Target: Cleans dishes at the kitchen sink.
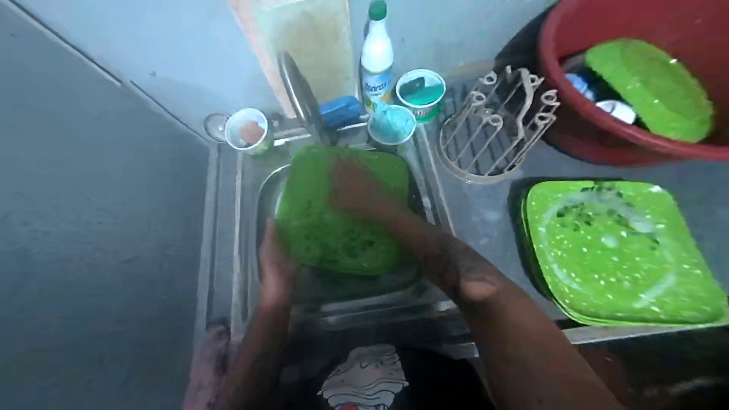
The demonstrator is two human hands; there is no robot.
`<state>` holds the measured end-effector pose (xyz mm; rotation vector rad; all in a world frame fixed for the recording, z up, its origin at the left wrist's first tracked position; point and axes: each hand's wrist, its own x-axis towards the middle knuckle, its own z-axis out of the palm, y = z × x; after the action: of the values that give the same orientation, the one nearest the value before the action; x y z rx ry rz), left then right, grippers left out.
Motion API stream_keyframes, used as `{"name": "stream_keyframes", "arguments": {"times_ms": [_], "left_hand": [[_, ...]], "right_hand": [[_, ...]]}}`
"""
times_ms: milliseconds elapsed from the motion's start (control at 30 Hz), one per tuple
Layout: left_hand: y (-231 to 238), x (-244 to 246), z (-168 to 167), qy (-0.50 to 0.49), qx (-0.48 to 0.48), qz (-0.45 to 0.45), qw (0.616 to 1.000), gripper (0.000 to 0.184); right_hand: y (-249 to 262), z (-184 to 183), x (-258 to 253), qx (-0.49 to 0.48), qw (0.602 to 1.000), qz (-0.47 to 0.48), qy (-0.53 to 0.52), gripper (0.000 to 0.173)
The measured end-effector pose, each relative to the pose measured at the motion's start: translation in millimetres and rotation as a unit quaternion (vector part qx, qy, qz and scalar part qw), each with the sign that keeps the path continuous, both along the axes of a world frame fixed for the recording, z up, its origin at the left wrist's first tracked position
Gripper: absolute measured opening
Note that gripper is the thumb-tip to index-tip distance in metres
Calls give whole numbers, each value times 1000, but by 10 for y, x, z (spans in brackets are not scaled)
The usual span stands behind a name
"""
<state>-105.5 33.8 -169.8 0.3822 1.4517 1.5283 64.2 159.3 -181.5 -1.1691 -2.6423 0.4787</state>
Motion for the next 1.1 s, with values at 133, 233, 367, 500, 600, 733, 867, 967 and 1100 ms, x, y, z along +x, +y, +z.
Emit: {"name": "stream_keyframes", "arguments": {"times_ms": [133,233,367,500,600,733,867,967,1100], "left_hand": [[91,147,-43,-15,35,-8,999,39],[77,-3,6,-27,18,25,999,44],[11,-86,0,-14,-8,25,1000,47],[78,198,14,-18,1,-28,999,42],[164,216,-26,-18,11,-23,1000,43],[155,-186,30,-10,18,20,1000,50],[36,-551,249,18,-27,39,999,47],[-27,-710,611,-5,-51,27,998,51],[-40,-673,995,144,44,9,989,55]], "right_hand": [[-518,-81,-383,-5,993,115,31,65],[-570,-41,-153,-5,980,198,10,55],[-113,70,196,5,999,51,-18,70],[33,-5,-192,18,999,-22,43,77],[-443,-99,-518,-7,996,55,67,72],[-843,-67,-91,-42,979,198,19,65],[-795,-46,250,93,966,240,24,45],[-897,543,133,70,955,274,95,34],[-917,1169,41,-118,931,148,313,32]]}}
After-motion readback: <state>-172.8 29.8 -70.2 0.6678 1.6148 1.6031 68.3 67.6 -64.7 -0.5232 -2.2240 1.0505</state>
